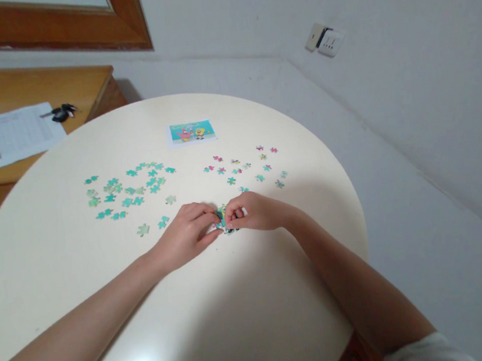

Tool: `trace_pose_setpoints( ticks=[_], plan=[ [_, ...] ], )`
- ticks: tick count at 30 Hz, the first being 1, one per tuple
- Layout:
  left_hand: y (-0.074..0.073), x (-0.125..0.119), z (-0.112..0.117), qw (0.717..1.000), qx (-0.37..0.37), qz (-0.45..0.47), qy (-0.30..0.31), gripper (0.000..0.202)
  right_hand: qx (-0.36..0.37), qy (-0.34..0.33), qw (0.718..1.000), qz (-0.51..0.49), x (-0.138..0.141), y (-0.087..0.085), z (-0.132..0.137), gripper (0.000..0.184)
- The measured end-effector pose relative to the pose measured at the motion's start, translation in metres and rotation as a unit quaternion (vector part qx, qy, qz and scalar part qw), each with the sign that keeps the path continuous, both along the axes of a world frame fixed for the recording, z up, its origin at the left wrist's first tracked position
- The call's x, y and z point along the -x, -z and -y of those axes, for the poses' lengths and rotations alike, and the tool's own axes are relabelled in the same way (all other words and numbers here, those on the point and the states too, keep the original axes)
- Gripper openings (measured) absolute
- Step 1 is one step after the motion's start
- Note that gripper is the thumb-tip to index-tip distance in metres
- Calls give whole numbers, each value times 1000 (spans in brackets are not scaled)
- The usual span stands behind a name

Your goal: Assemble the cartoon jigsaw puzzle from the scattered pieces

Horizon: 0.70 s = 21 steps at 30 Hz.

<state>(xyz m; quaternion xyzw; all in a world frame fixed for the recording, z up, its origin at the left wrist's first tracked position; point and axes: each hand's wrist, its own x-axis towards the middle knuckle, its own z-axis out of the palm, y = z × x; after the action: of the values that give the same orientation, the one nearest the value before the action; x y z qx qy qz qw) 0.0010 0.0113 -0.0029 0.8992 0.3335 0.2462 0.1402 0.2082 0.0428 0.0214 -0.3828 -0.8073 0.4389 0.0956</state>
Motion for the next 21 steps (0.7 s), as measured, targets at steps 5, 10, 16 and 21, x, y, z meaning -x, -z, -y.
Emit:
trace_pose_setpoints(
  ticks=[5,10,16,21],
  plan=[
    [2,0,0,1000,-1,1,0,19,-16,-8,1000,16,1,-1,1,7],
    [3,0,0,1000,2,6,-3,18,-27,-13,999,23,2,-3,3,7],
    [1,0,0,1000,6,3,-2,18,-33,-15,999,26,3,-4,4,10],
    [1,0,0,1000,2,6,1,18,-28,-15,999,21,3,-3,5,10]
  ],
)
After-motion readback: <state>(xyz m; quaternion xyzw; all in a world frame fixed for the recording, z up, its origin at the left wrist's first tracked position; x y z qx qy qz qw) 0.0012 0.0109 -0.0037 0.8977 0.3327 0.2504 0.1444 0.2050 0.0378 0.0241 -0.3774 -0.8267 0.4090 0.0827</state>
